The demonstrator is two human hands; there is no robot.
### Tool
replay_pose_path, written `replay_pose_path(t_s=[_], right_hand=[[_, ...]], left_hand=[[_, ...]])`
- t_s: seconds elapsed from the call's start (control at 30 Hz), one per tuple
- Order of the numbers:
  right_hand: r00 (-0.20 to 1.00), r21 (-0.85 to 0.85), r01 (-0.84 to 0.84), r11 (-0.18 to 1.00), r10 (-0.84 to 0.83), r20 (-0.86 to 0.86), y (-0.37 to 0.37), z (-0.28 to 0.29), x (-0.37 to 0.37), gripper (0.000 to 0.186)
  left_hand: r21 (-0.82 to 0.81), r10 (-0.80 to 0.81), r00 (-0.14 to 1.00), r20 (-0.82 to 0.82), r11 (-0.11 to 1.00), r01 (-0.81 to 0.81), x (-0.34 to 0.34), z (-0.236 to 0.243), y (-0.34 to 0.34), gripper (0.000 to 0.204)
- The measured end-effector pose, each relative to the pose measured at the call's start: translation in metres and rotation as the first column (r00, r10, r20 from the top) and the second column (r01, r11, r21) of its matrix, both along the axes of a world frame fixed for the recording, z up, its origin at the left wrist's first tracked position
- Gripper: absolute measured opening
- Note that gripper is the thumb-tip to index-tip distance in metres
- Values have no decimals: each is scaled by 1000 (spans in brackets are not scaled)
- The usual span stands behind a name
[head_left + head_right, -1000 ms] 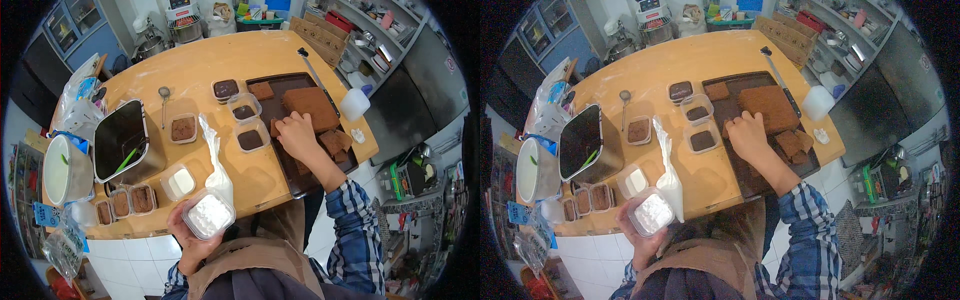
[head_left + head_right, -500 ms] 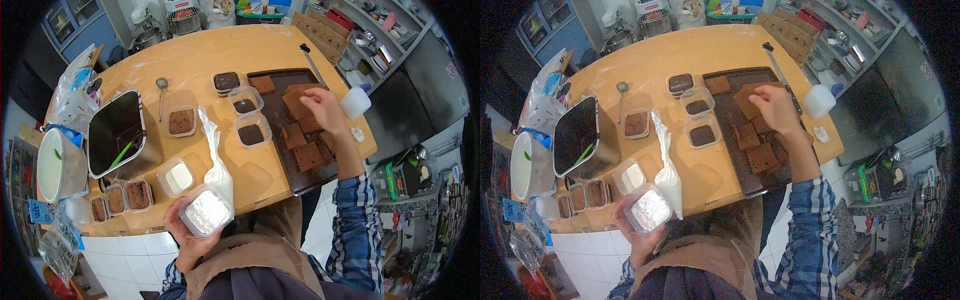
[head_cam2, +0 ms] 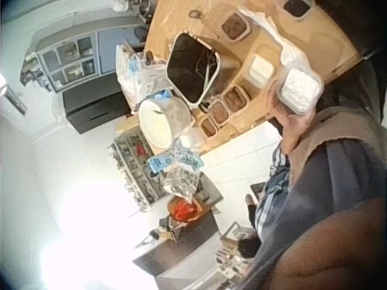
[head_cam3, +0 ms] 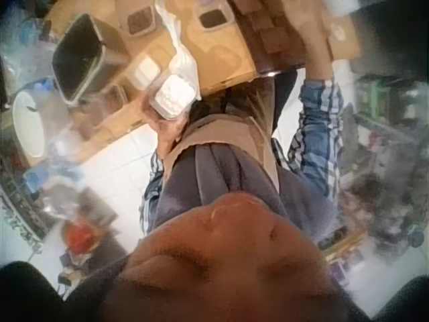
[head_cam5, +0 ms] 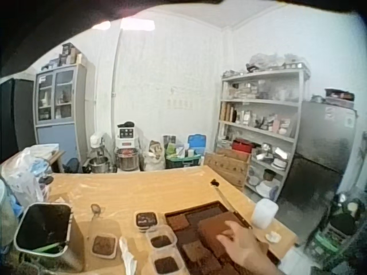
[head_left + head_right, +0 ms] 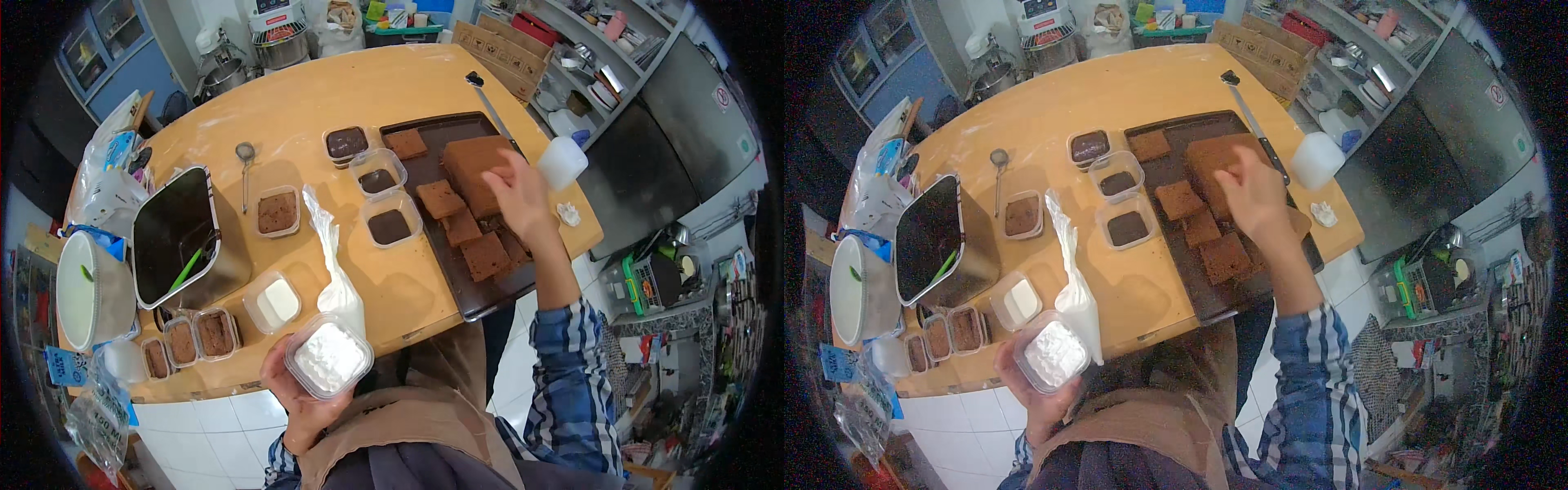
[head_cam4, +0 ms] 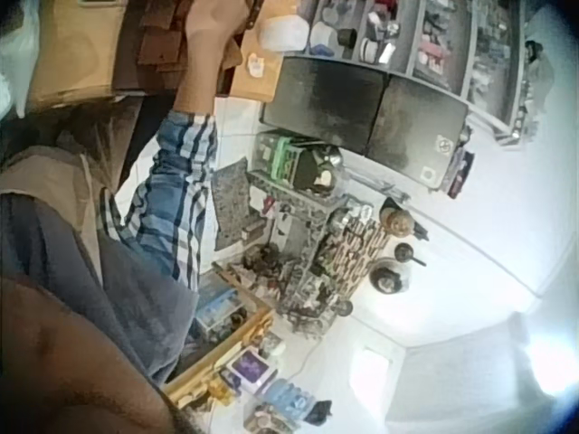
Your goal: The person prepares dessert boxes by piping cream from a piping bag into plastic containers with cake pieces, pouring liquid over them, and placing cake slices into the containers.
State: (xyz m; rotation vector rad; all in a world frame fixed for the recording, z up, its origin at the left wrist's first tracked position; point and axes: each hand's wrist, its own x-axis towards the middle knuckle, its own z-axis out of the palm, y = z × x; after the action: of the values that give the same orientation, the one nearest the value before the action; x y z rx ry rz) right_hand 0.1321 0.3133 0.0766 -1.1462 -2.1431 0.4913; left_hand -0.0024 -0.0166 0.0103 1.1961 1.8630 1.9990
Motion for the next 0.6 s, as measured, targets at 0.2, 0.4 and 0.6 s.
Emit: replay_pose_path(t_s=[0.2, 0.4, 0.6], right_hand=[[888, 140, -15, 990, -51, 458, -52, -14, 46, 29], [799, 271, 105, 957, -244, 550, -82, -35, 31, 38], [822, 197, 235, 952, -303, 483, -91, -36, 23, 38]], left_hand=[[-11, 61, 998, -11, 998, -61, -6, -2, 4, 89], [-23, 43, 997, -62, 999, -45, -6, -1, 6, 88], [-51, 98, 994, -46, 994, -100, -7, -1, 3, 89]])
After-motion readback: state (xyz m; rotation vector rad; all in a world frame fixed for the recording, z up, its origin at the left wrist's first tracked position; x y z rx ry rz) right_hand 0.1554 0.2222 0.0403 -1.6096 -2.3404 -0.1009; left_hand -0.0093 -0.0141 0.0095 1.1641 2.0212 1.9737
